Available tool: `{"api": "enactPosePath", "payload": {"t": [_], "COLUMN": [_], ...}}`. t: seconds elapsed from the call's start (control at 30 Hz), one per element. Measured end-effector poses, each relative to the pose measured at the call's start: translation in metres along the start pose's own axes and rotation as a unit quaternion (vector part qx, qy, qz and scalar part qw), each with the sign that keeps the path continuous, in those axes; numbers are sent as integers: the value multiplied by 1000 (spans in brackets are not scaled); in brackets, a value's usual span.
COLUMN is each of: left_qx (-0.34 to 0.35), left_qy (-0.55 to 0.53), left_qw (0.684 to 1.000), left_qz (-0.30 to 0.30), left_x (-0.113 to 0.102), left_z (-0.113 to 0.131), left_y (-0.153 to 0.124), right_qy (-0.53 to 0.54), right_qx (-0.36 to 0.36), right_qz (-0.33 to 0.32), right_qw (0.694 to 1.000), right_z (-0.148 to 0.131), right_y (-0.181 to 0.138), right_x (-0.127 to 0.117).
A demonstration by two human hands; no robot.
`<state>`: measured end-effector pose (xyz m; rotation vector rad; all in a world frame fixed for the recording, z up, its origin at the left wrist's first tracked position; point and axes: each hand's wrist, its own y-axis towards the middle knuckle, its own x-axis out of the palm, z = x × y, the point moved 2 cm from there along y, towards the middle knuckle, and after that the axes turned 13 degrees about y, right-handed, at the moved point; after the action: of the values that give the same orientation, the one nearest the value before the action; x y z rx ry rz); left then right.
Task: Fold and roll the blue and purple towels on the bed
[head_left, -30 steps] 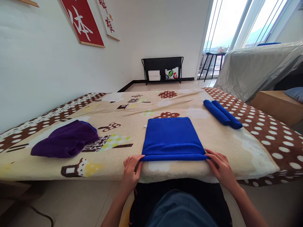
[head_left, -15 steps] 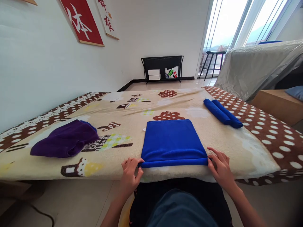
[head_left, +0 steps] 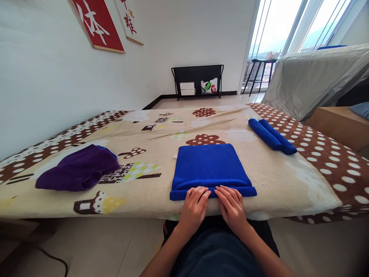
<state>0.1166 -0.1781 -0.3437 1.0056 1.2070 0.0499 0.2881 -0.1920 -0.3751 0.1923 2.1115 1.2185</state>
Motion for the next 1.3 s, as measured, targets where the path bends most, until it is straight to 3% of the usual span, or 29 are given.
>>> {"api": "enactPosePath", "payload": {"t": [0.13, 0.23, 0.43, 0.53, 0.63, 0.73, 0.83, 0.9, 1.03, 1.2, 1.3], "left_qx": [-12, -41, -28, -53, -71, -103, -136, -153, -136, -29, -35], "left_qy": [-9, 20, 6, 12, 56, 102, 133, 155, 155, 54, 60], "left_qw": [1000, 999, 1000, 998, 994, 987, 980, 975, 978, 995, 993], "left_qz": [5, 9, -6, -27, -59, -70, -55, -33, -12, -76, -100], "left_x": [-9, -12, 3, 10, 8, 0, -9, -14, -17, -3, 7], "left_z": [-29, -33, 11, 21, 6, -27, -55, -60, -37, 6, 11], "left_y": [-14, -15, 10, 17, 11, -4, -16, -17, -1, 27, 32], "right_qy": [-32, -55, -23, -34, -85, -141, -181, -201, -179, -53, -55], "right_qx": [7, 33, 44, 53, 73, 102, 120, 127, 110, 48, 65], "right_qz": [-44, -45, -64, -72, -74, -56, -35, -21, -13, -99, -116], "right_qw": [998, 997, 997, 995, 991, 983, 976, 971, 978, 993, 990], "right_z": [19, 24, 2, 0, 12, 34, 48, 48, 30, 1, -2], "right_y": [-4, -1, 15, 19, 16, 7, -1, -3, 8, 27, 34], "right_x": [-19, -27, -4, 2, -8, -29, -46, -51, -42, -9, 2]}}
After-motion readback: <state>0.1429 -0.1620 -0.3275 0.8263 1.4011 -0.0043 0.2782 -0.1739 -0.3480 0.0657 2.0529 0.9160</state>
